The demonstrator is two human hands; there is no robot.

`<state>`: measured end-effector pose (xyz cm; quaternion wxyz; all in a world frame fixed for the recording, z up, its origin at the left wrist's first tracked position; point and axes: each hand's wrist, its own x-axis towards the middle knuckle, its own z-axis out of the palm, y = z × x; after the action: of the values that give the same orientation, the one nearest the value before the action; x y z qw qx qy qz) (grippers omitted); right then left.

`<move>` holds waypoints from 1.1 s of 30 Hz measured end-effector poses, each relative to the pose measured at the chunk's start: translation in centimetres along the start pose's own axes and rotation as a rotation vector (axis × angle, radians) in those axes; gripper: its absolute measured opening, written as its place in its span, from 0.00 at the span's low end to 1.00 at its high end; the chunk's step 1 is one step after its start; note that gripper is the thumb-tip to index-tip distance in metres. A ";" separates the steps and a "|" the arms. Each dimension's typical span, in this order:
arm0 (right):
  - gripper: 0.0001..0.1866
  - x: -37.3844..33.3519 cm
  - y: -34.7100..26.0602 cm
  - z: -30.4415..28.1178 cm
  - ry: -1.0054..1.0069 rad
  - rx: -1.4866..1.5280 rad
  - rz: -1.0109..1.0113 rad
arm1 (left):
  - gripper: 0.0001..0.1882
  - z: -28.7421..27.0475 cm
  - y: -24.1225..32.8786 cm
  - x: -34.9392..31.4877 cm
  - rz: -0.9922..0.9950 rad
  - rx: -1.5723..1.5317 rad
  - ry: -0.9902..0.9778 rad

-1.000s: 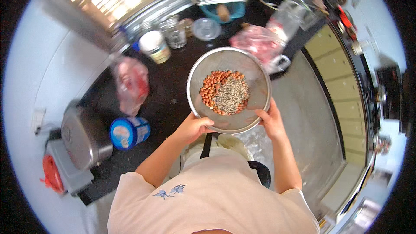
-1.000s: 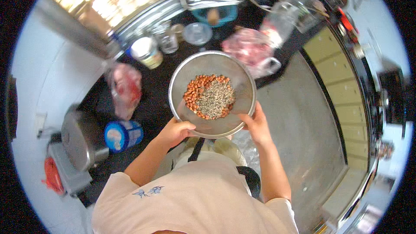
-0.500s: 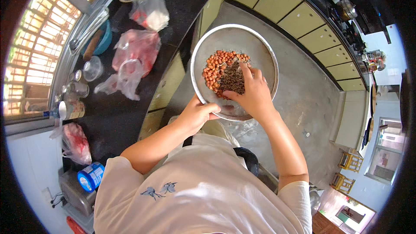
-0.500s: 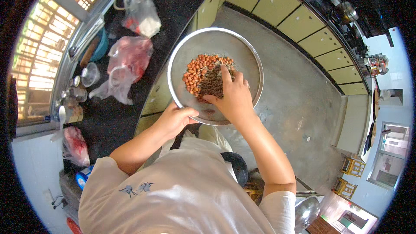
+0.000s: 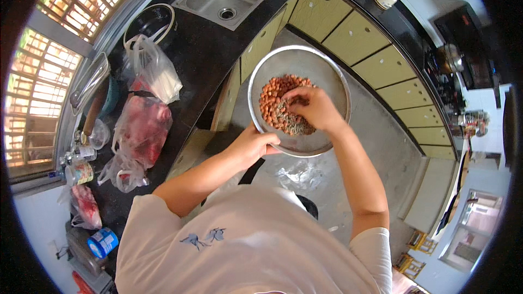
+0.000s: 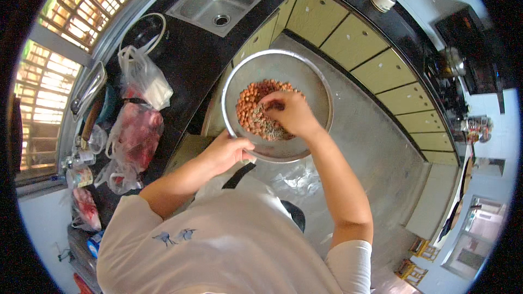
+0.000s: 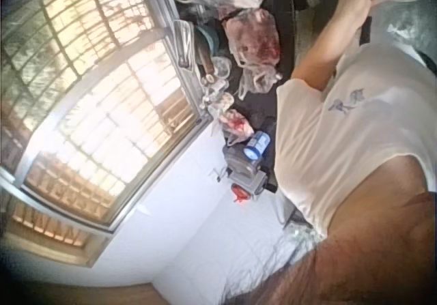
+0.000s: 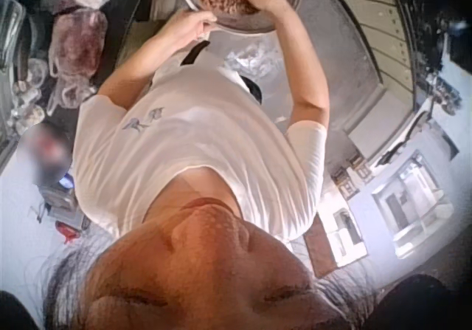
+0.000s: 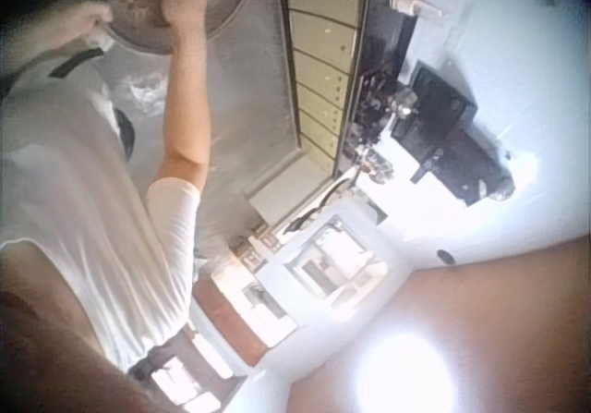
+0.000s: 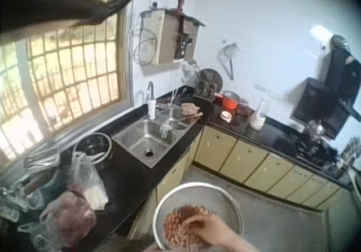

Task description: The person transfers peanuts from a red mesh bag into a metal sieve, then adds black beans from a blue container into the same sieve. The person moves the sieve to the sink and washes the mixed legumes under running water, agitating them by hand.

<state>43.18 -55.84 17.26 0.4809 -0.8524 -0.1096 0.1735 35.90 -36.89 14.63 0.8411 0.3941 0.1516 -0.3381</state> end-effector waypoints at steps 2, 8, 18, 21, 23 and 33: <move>0.13 3.5 0.1 -4.0 -0.071 0.312 0.287 | 0.17 1.4 2.8 2.9 0.028 0.017 0.012; 0.20 12.4 -1.5 -13.9 -0.263 0.967 0.324 | 0.25 5.9 10.6 10.4 0.072 -0.070 -0.043; 0.25 27.9 -1.6 -24.0 -0.593 1.065 0.282 | 0.32 10.5 18.1 21.1 0.300 -0.201 0.030; 0.26 32.9 -2.1 -25.6 -0.686 0.958 0.241 | 0.28 11.4 20.4 24.3 0.330 -0.258 0.217; 0.25 35.8 -2.9 -25.4 -0.740 0.859 0.204 | 0.25 11.5 21.6 25.8 0.326 -0.316 0.333; 0.20 53.9 2.5 -14.8 -0.563 0.143 0.148 | 0.23 2.2 26.8 36.8 0.378 -0.471 0.507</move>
<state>98.49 -49.66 11.90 0.4765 -0.7405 -0.1637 0.4447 81.00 -42.74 11.82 0.8918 0.2824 0.3526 -0.0251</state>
